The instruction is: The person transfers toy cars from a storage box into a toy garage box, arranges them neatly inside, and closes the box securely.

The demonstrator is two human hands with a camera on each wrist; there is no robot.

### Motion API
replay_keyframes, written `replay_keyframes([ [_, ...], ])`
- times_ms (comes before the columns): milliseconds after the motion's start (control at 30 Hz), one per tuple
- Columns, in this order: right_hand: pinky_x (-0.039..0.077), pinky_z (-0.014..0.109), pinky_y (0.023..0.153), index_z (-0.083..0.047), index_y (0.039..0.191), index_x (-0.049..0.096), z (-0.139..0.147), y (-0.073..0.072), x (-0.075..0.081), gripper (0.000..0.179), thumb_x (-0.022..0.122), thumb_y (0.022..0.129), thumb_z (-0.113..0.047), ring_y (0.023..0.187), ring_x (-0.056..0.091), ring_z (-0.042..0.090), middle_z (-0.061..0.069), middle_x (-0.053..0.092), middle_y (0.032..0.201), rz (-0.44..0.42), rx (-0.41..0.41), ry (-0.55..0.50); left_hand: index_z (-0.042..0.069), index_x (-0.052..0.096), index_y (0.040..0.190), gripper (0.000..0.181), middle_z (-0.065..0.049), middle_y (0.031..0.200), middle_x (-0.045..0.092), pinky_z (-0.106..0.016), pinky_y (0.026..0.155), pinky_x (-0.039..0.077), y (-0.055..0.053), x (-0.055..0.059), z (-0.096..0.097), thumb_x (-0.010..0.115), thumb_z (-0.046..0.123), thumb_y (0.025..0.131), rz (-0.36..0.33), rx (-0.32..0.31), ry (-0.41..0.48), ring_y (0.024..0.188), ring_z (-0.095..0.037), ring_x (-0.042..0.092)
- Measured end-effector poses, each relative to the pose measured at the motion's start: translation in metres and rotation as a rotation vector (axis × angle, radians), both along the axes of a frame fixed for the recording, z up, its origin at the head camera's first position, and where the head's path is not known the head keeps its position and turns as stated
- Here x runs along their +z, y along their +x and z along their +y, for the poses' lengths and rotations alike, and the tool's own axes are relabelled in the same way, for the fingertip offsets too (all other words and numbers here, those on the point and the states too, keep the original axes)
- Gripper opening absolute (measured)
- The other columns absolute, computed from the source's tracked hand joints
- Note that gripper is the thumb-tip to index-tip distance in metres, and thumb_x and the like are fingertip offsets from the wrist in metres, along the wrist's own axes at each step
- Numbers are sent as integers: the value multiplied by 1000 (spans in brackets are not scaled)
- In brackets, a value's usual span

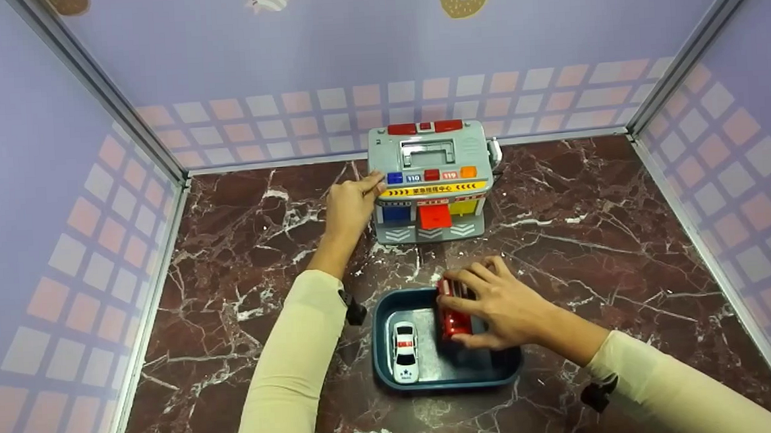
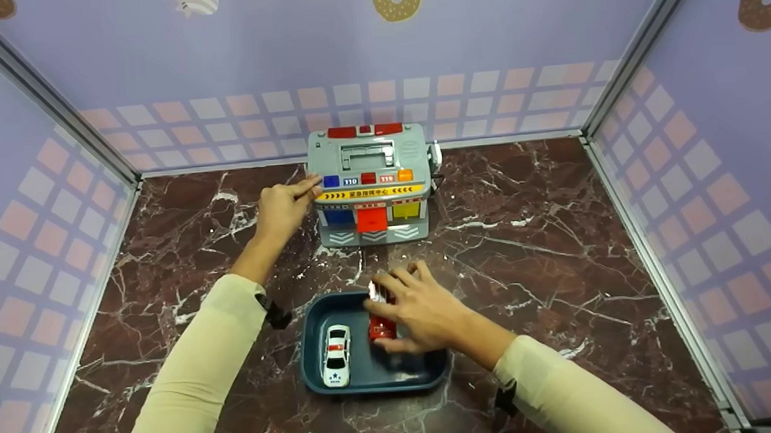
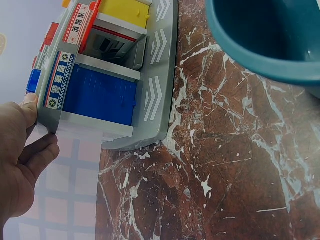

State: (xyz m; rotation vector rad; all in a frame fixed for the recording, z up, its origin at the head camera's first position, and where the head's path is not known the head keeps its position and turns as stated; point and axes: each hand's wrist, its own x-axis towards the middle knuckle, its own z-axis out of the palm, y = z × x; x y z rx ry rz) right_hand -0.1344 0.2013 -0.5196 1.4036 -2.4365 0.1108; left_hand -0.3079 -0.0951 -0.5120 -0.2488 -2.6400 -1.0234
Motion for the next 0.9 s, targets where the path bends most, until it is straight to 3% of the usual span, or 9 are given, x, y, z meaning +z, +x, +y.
replay_keyframes([
  [233,52,56,94,-28,139,72,7,-11,4,62,76,91,-68,113,65,32,15,66,146,-18,-30,-25,21,83,126,31,-3,131,78,-49,115,59,0,2,0,81,36,99,-3,-6,0,125,-35,77],
  [500,52,60,98,-26,140,72,14,-23,7,63,77,92,-65,121,67,35,18,66,148,-60,-70,-43,22,83,126,30,-2,131,78,-50,116,59,1,2,1,81,37,99,-5,-7,-5,124,-36,77],
  [900,49,62,96,-23,141,72,20,-43,9,62,77,92,-62,119,65,39,18,65,147,-98,-136,-70,25,83,126,29,0,132,78,-52,114,59,2,2,0,80,38,100,-17,4,-6,127,-38,76],
])
